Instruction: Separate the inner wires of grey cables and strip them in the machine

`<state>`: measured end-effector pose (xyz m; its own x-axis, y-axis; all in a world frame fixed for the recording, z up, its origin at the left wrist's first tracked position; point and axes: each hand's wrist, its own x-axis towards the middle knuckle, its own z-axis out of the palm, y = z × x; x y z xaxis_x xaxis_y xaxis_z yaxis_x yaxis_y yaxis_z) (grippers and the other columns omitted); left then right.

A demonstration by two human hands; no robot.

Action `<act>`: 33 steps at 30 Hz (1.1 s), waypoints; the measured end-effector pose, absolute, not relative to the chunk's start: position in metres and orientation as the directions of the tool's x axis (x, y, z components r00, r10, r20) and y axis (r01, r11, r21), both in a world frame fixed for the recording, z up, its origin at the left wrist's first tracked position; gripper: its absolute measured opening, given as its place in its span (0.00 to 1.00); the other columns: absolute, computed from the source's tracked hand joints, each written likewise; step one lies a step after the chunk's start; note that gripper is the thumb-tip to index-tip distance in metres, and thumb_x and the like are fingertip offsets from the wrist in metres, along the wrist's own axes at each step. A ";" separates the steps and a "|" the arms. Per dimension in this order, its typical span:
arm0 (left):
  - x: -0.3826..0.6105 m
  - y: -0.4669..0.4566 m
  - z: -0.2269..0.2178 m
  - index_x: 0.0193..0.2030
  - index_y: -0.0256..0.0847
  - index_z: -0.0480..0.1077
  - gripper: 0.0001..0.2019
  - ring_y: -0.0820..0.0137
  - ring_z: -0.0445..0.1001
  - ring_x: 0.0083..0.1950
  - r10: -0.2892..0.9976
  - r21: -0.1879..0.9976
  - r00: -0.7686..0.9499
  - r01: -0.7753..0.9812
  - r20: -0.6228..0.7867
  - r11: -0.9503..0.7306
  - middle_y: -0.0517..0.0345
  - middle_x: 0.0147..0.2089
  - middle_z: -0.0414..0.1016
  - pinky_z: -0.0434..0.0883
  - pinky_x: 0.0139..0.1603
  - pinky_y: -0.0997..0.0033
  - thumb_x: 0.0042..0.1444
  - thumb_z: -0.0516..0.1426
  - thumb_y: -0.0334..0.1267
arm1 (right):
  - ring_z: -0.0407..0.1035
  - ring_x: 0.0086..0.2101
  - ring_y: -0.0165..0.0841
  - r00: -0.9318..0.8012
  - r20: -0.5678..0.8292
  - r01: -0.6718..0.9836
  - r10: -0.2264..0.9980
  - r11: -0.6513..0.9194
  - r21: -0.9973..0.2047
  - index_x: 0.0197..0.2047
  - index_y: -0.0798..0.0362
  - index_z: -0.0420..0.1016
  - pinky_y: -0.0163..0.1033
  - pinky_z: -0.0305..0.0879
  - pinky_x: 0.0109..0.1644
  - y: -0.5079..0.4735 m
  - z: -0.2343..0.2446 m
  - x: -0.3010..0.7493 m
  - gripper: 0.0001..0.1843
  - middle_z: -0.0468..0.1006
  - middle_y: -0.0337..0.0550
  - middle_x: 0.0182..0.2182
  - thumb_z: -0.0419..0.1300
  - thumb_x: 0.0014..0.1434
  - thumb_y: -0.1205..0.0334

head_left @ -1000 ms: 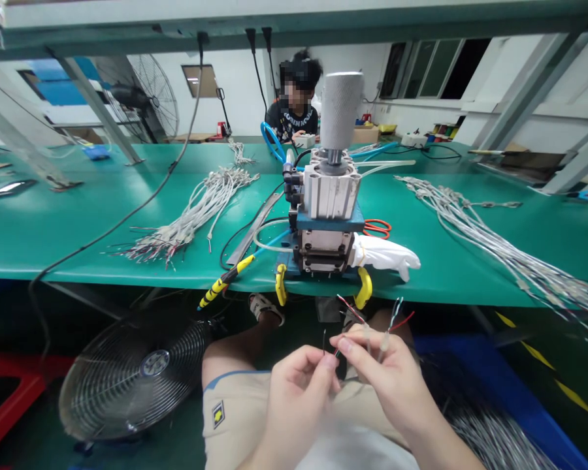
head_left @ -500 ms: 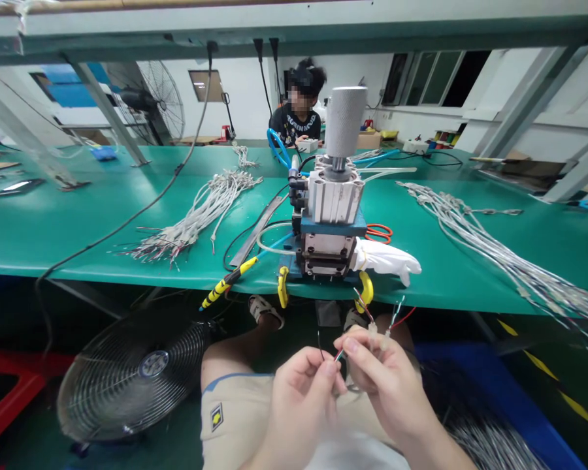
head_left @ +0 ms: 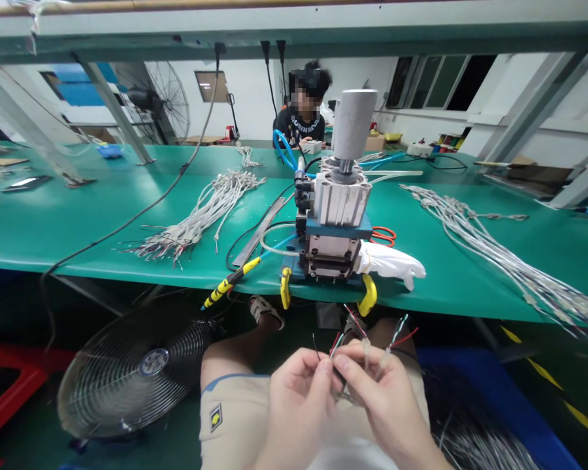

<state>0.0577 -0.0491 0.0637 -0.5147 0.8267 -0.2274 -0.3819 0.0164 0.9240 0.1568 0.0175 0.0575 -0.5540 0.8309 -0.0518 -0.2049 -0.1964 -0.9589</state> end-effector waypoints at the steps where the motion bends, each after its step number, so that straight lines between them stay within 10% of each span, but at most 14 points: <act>1: 0.058 -0.049 0.062 0.24 0.35 0.68 0.20 0.79 0.65 0.17 0.827 0.932 -0.522 -0.362 -0.209 0.007 0.60 0.22 0.72 0.64 0.18 0.79 0.47 0.66 0.51 | 0.66 0.25 0.30 -0.549 -0.051 -0.208 0.834 -0.196 -0.958 0.28 0.55 0.81 0.33 0.62 0.29 0.017 0.057 0.156 0.10 0.74 0.40 0.22 0.68 0.56 0.57; 8: 0.059 -0.052 0.046 0.26 0.36 0.70 0.14 0.75 0.69 0.22 0.827 0.995 -0.562 -0.087 -0.005 -0.054 0.57 0.25 0.73 0.68 0.24 0.77 0.57 0.60 0.44 | 0.66 0.25 0.29 -0.493 -0.063 -0.183 0.868 -0.174 -0.968 0.26 0.54 0.81 0.32 0.62 0.29 0.017 0.052 0.154 0.11 0.73 0.38 0.20 0.68 0.56 0.57; 17: 0.060 -0.051 0.050 0.26 0.36 0.69 0.17 0.77 0.68 0.19 0.819 0.948 -0.554 -0.315 -0.150 -0.039 0.58 0.25 0.73 0.67 0.21 0.78 0.53 0.63 0.49 | 0.45 0.16 0.19 -0.545 -0.144 -0.232 0.826 -0.314 -0.921 0.28 0.58 0.77 0.31 0.39 0.19 0.015 0.053 0.151 0.15 0.66 0.34 0.18 0.66 0.58 0.53; 25: 0.061 -0.049 0.057 0.23 0.36 0.67 0.21 0.79 0.66 0.17 0.832 0.927 -0.521 -0.375 -0.189 -0.025 0.60 0.22 0.71 0.64 0.19 0.80 0.47 0.66 0.53 | 0.63 0.22 0.25 -0.508 -0.025 -0.296 0.861 -0.202 -0.934 0.26 0.54 0.75 0.30 0.60 0.24 0.010 0.052 0.149 0.13 0.67 0.36 0.22 0.65 0.59 0.56; 33: 0.057 -0.049 0.061 0.23 0.36 0.66 0.22 0.79 0.66 0.16 0.834 0.918 -0.510 -0.396 -0.210 -0.011 0.60 0.20 0.71 0.64 0.18 0.79 0.46 0.66 0.54 | 0.62 0.19 0.26 -0.495 -0.063 -0.269 0.867 -0.222 -0.937 0.26 0.54 0.78 0.29 0.59 0.18 0.009 0.056 0.143 0.15 0.66 0.36 0.21 0.66 0.57 0.53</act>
